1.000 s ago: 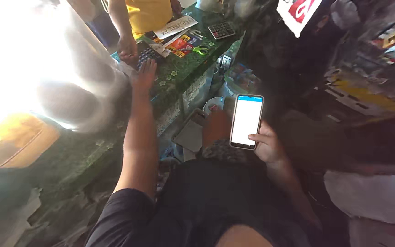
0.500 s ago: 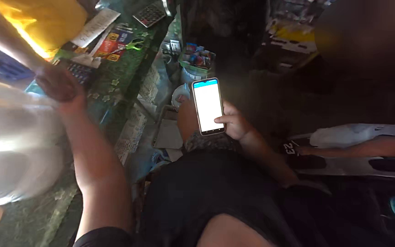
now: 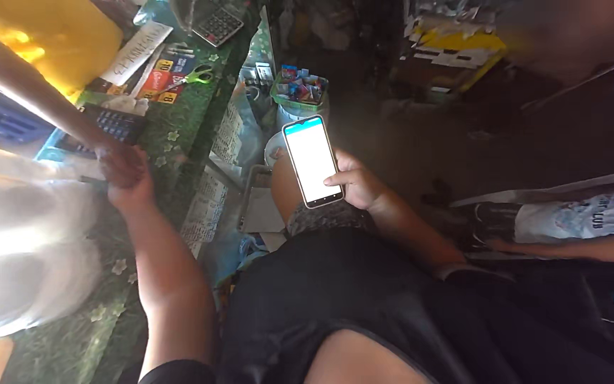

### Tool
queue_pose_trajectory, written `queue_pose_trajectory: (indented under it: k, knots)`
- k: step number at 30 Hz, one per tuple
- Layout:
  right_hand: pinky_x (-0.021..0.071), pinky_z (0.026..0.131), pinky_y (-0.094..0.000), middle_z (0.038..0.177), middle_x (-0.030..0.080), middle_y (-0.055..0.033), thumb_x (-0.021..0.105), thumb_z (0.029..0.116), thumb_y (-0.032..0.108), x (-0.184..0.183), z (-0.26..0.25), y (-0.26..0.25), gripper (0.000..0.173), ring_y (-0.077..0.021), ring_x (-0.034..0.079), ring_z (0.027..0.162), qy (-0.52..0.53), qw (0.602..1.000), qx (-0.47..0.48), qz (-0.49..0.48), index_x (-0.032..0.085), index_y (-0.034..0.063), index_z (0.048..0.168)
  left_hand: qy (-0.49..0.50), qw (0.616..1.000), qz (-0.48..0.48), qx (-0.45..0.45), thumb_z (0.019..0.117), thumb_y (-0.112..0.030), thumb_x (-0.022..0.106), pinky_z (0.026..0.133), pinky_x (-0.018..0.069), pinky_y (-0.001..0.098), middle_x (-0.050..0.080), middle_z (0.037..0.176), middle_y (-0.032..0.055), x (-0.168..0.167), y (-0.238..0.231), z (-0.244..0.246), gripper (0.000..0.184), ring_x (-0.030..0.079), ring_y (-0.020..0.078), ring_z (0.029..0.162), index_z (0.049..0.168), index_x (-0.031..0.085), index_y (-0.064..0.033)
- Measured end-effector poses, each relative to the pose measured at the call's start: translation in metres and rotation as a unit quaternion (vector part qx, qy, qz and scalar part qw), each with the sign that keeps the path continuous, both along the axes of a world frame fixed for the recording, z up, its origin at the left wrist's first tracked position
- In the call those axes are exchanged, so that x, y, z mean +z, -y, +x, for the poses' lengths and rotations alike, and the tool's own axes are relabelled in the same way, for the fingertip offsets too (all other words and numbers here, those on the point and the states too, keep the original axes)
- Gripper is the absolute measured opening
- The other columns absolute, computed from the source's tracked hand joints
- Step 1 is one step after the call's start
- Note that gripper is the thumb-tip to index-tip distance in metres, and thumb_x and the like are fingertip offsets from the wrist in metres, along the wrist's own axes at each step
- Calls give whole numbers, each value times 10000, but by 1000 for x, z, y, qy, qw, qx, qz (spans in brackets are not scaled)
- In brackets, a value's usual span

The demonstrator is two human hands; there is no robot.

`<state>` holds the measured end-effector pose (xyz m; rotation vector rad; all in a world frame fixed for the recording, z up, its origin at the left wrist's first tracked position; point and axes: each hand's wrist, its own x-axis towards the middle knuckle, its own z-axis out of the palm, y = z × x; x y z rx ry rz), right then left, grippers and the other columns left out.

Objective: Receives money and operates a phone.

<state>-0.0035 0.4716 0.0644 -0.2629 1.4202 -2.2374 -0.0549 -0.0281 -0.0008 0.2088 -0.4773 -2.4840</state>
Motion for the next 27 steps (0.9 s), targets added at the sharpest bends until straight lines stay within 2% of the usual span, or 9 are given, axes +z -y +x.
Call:
queue_pose_trajectory:
  k: [7,12,15,18,21,23,24,26,27]
  knots:
    - [598,919,-444,1252,650,-174,494,889,-89,0,-1,5,619,-253,693,1070,-3,1000,6,-11,379,61,1479,24,999,-6,23,1109,-353,182,1084,491,513,547,1323,215,3,4,-1,434,553,358,1296,1365,357,-48]
    - [599,919,-451,1249,652,-183,494,896,-85,0,1,6,605,-261,695,1068,-3,1000,2,-14,384,53,1475,-32,999,-24,2,1082,-413,143,1080,483,467,613,998,119,4,5,-4,457,632,263,1063,1117,471,-97]
    - [597,926,-448,1259,650,-175,494,899,-99,1,2,7,612,-257,692,1077,-4,1000,-5,-14,383,63,1479,-67,997,-30,-29,1070,-356,152,987,529,372,590,873,95,7,5,-6,425,624,208,877,1025,490,-102]
    - [595,934,-457,1273,644,-182,491,905,-103,1,3,8,630,-268,691,1086,3,1000,-8,-15,368,66,1499,-63,997,-16,-37,1079,-320,182,897,574,313,604,995,121,7,8,-5,385,645,200,922,1105,479,-77]
    - [597,930,-453,1273,642,-179,487,905,-100,1,4,8,629,-266,690,1085,2,1000,-10,-12,366,72,1499,-77,996,-13,-38,1097,-275,179,1008,539,376,595,1130,142,1,13,-2,352,627,240,1101,1195,450,-72]
    - [596,929,-449,1265,644,-176,482,907,-107,1,5,9,614,-260,690,1084,2,1000,-12,-13,378,72,1485,-77,996,-13,-51,1119,-264,155,1047,525,352,564,1307,149,-1,12,4,381,589,242,1259,1324,406,-63]
    - [599,922,-445,1258,647,-172,483,903,-106,2,6,9,606,-254,693,1076,2,1000,-14,-12,384,72,1474,-60,996,-19,-55,1118,-258,151,1022,540,314,542,1396,145,-2,10,6,389,585,221,1292,1374,372,-66]
    - [603,909,-442,1242,651,-172,486,897,-107,2,7,10,597,-251,697,1060,4,1000,-17,-11,391,64,1461,-22,998,-20,-61,1101,-243,177,873,590,245,564,1418,125,0,6,9,381,641,175,1221,1368,389,-73]
    - [604,905,-438,1234,653,-171,487,894,-106,2,8,11,587,-249,697,1054,6,1000,-19,-9,396,60,1450,-19,997,-23,-64,1099,-241,172,862,592,237,559,1439,117,0,5,10,393,636,167,1236,1388,381,-78]
